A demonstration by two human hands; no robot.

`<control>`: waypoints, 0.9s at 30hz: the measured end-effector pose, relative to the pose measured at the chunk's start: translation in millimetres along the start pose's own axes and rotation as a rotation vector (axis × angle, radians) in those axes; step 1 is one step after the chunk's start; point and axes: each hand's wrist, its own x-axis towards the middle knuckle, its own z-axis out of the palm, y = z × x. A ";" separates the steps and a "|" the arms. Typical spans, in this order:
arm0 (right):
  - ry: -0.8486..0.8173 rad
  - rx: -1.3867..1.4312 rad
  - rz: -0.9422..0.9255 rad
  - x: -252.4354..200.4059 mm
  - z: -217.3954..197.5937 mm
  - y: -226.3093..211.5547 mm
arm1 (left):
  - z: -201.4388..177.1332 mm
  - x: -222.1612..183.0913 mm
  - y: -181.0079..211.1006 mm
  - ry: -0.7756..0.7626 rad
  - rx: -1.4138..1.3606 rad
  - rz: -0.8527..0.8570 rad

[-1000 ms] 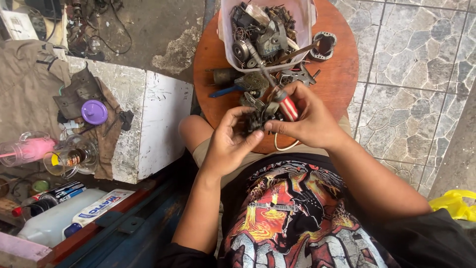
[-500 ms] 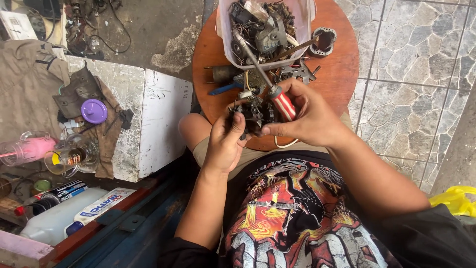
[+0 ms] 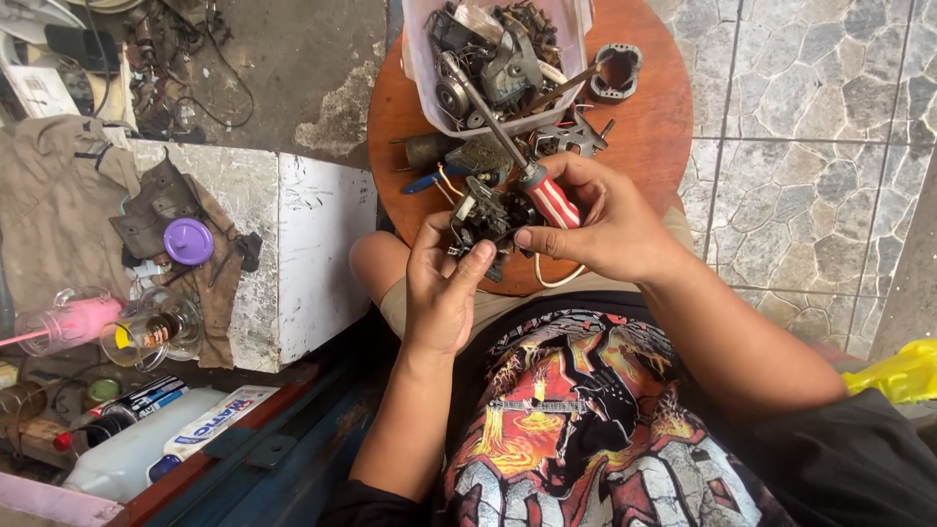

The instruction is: A person disassembles a small electrical component, likely a motor, using a screwdriver to pry parts apart on a cluttered workbench.

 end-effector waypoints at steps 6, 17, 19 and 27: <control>0.073 0.247 0.043 -2.7 -5.7 36.0 | 11.3 -7.1 2.3 0.086 -0.191 -0.146; 0.078 0.374 0.091 -28.1 13.0 19.2 | 6.6 -21.9 -0.7 0.069 -0.174 -0.082; 0.076 0.392 0.092 -33.8 12.0 22.4 | -1.4 -23.5 -7.3 0.065 -0.172 -0.080; 0.071 0.148 0.046 -44.8 2.9 49.6 | -2.5 -29.1 -10.7 0.011 -0.247 -0.131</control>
